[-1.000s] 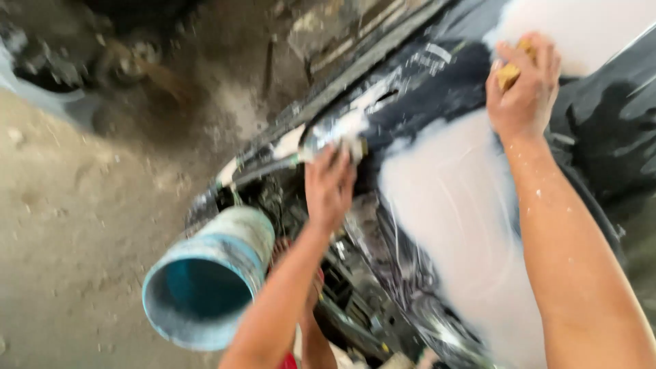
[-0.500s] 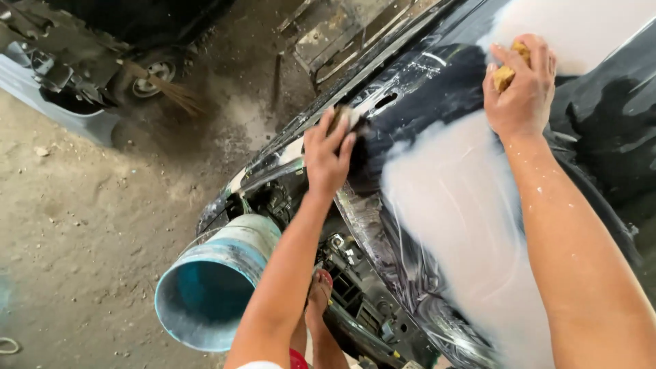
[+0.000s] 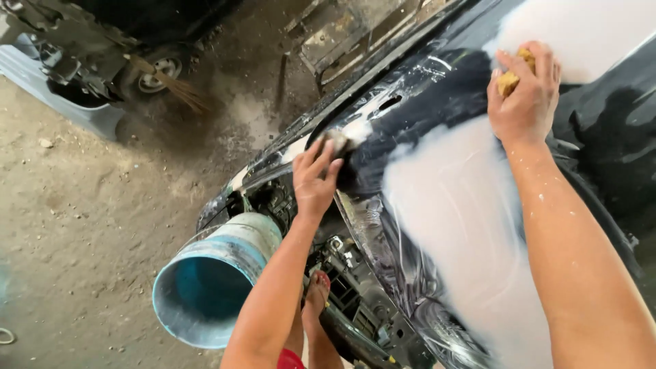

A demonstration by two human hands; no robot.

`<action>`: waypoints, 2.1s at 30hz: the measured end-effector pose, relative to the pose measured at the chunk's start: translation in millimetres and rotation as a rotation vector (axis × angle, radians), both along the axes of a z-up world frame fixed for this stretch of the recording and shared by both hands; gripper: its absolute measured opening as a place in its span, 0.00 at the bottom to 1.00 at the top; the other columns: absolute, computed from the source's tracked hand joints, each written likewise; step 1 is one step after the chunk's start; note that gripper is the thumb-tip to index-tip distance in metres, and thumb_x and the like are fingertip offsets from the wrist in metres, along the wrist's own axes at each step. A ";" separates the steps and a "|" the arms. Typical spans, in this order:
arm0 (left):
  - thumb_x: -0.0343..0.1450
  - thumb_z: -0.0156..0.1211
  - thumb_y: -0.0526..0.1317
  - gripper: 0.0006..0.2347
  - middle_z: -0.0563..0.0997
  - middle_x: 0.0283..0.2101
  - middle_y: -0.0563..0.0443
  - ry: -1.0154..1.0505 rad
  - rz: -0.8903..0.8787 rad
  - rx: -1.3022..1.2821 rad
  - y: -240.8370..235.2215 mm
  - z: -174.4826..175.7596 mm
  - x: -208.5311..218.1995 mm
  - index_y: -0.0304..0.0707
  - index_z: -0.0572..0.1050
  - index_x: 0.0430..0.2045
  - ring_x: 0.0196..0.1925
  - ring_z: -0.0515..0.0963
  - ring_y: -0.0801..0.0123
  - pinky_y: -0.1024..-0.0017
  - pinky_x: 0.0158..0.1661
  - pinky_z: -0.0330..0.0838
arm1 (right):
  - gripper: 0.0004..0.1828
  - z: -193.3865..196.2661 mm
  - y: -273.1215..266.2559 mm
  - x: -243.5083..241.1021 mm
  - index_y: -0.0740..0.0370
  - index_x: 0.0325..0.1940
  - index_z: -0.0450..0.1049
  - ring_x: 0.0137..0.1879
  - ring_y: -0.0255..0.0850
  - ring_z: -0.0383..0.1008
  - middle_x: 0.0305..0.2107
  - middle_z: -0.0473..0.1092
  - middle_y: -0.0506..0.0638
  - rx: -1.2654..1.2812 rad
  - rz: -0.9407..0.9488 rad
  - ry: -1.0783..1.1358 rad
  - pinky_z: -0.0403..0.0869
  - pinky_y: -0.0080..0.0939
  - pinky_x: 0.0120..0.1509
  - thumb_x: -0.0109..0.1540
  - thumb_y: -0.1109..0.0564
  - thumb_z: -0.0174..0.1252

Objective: Wet sanding a car panel to smooth out body filler using a sponge and sanding block.

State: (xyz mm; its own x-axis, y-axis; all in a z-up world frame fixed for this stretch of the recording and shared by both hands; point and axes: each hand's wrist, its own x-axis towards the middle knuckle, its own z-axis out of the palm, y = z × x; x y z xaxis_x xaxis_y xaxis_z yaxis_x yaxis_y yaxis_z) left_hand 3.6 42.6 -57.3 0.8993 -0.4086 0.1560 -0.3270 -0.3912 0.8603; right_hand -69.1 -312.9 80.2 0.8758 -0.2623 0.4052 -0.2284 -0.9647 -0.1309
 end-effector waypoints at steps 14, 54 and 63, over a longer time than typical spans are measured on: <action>0.71 0.65 0.43 0.15 0.77 0.59 0.48 -0.067 0.146 -0.038 -51.2 22.5 -17.3 0.50 0.77 0.52 0.49 0.69 0.58 0.62 0.52 0.69 | 0.12 -1.1 -3.4 0.2 0.67 0.53 0.82 0.54 0.57 0.65 0.53 0.64 0.60 0.023 -0.022 0.002 0.66 0.57 0.61 0.66 0.66 0.60; 0.78 0.51 0.46 0.15 0.74 0.63 0.43 -0.181 -0.143 0.006 -48.7 -2.2 39.4 0.47 0.74 0.57 0.55 0.77 0.49 0.55 0.54 0.64 | 0.11 -1.5 -4.0 -0.4 0.69 0.53 0.81 0.53 0.62 0.67 0.52 0.64 0.62 -0.022 0.040 -0.024 0.68 0.60 0.58 0.67 0.67 0.60; 0.78 0.51 0.45 0.14 0.76 0.59 0.39 -0.247 -0.125 0.040 -45.8 18.3 31.4 0.45 0.75 0.56 0.50 0.78 0.46 0.53 0.52 0.67 | 0.14 -8.4 -8.6 -2.5 0.67 0.55 0.82 0.56 0.63 0.66 0.53 0.66 0.64 -0.011 0.014 0.004 0.66 0.60 0.62 0.66 0.66 0.61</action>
State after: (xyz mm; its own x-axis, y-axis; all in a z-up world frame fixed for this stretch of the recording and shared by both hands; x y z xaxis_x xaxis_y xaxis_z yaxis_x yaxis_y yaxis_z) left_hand 35.0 -3.2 -38.9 0.7786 -0.5240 0.3453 -0.5724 -0.3673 0.7332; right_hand -71.6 -321.5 71.8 0.8810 -0.2457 0.4044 -0.2156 -0.9692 -0.1191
